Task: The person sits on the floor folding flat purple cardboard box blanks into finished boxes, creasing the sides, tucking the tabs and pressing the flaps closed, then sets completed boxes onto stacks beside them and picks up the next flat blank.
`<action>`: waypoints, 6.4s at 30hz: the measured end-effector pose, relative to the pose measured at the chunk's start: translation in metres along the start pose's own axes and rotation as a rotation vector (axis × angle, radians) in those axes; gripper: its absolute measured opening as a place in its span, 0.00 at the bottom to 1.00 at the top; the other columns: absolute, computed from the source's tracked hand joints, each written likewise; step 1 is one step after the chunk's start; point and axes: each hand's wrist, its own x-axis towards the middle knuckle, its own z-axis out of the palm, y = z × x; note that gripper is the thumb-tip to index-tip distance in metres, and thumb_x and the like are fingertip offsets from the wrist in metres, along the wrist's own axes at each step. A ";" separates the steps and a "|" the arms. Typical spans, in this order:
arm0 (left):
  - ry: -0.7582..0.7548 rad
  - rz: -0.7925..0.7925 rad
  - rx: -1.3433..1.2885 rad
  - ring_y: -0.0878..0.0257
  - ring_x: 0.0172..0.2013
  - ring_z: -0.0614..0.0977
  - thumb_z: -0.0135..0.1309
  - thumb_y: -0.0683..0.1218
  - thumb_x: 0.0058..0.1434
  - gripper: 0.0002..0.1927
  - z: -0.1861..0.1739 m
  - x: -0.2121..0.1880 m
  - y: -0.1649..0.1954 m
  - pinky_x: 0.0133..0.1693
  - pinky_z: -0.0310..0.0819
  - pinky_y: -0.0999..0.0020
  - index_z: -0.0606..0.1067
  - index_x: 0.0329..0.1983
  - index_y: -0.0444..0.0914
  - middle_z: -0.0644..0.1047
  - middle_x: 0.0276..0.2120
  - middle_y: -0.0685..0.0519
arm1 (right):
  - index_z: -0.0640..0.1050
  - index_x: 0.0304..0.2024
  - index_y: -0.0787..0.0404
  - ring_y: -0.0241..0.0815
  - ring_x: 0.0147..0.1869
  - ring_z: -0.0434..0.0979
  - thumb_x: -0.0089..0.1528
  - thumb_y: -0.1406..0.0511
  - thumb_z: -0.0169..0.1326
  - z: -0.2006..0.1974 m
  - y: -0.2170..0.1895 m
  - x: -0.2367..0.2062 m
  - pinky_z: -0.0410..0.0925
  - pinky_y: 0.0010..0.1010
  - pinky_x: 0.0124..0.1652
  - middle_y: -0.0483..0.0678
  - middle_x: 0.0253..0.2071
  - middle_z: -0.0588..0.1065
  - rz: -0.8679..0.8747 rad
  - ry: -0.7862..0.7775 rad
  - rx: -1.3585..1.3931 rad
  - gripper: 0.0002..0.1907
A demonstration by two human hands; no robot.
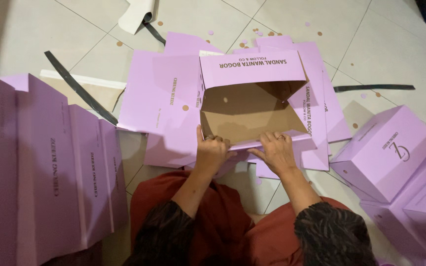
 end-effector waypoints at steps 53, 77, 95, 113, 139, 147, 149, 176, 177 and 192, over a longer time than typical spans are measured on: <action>0.083 -0.637 -1.500 0.47 0.76 0.51 0.32 0.64 0.71 0.37 -0.051 0.032 -0.039 0.73 0.42 0.47 0.48 0.79 0.45 0.49 0.79 0.48 | 0.83 0.38 0.57 0.39 0.32 0.74 0.59 0.57 0.65 -0.175 0.073 0.007 0.67 0.34 0.33 0.46 0.31 0.79 0.827 0.672 1.132 0.12; 0.176 -0.503 -1.512 0.47 0.70 0.58 0.55 0.56 0.58 0.54 -0.062 0.033 -0.038 0.66 0.55 0.48 0.37 0.80 0.47 0.51 0.74 0.40 | 0.79 0.45 0.57 0.42 0.40 0.75 0.63 0.56 0.57 -0.154 0.006 0.048 0.68 0.36 0.41 0.48 0.39 0.78 0.457 0.339 1.883 0.14; 0.118 -0.225 -1.041 0.54 0.39 0.88 0.62 0.51 0.63 0.26 -0.030 0.018 -0.005 0.42 0.86 0.65 0.67 0.54 0.29 0.83 0.39 0.42 | 0.77 0.51 0.57 0.44 0.46 0.75 0.66 0.55 0.51 -0.128 -0.034 0.045 0.69 0.38 0.47 0.49 0.45 0.77 0.511 0.274 1.909 0.17; 0.369 -0.260 -0.705 0.35 0.75 0.52 0.73 0.62 0.43 0.65 -0.096 0.039 -0.035 0.69 0.54 0.37 0.51 0.78 0.39 0.48 0.76 0.32 | 0.74 0.56 0.56 0.46 0.52 0.75 0.69 0.53 0.44 -0.146 -0.002 0.042 0.69 0.40 0.53 0.50 0.50 0.76 0.605 0.332 1.815 0.20; -0.016 -0.318 -1.374 0.66 0.44 0.81 0.62 0.47 0.61 0.14 -0.138 0.056 -0.027 0.48 0.76 0.70 0.77 0.48 0.36 0.81 0.41 0.53 | 0.74 0.49 0.70 0.50 0.53 0.82 0.80 0.65 0.41 -0.179 0.052 -0.041 0.71 0.41 0.57 0.62 0.48 0.79 0.519 0.369 2.741 0.14; -0.034 -0.450 -1.722 0.67 0.39 0.79 0.59 0.41 0.63 0.11 -0.094 0.060 -0.025 0.45 0.75 0.71 0.72 0.46 0.33 0.80 0.39 0.50 | 0.71 0.63 0.67 0.50 0.61 0.80 0.77 0.62 0.47 -0.186 0.020 -0.034 0.70 0.38 0.57 0.59 0.62 0.77 0.439 0.541 2.591 0.17; -0.017 -0.531 -1.732 0.66 0.37 0.79 0.58 0.41 0.63 0.11 -0.083 0.057 -0.026 0.43 0.75 0.71 0.72 0.47 0.33 0.79 0.38 0.50 | 0.71 0.67 0.67 0.49 0.59 0.79 0.76 0.64 0.47 -0.187 0.013 -0.031 0.70 0.36 0.52 0.60 0.62 0.77 0.330 0.518 2.510 0.19; 0.267 -1.248 -1.756 0.59 0.43 0.79 0.59 0.40 0.64 0.21 0.025 0.049 -0.117 0.43 0.77 0.64 0.77 0.61 0.39 0.79 0.53 0.47 | 0.70 0.43 0.63 0.47 0.52 0.79 0.66 0.63 0.54 0.009 -0.001 0.017 0.74 0.42 0.56 0.54 0.47 0.76 0.877 -0.092 1.916 0.10; 0.272 -1.255 -1.748 0.58 0.41 0.76 0.58 0.41 0.67 0.19 0.027 0.048 -0.117 0.41 0.71 0.62 0.78 0.62 0.39 0.78 0.54 0.44 | 0.70 0.43 0.63 0.47 0.52 0.79 0.66 0.64 0.54 0.011 -0.002 0.017 0.74 0.43 0.57 0.55 0.47 0.76 0.880 -0.094 1.913 0.10; -0.067 -0.928 -1.467 0.44 0.71 0.60 0.60 0.34 0.49 0.62 -0.046 0.056 -0.088 0.58 0.71 0.54 0.33 0.78 0.45 0.35 0.77 0.45 | 0.66 0.56 0.67 0.56 0.60 0.76 0.63 0.65 0.58 0.009 -0.031 0.032 0.70 0.46 0.59 0.59 0.58 0.70 0.911 -0.094 1.923 0.23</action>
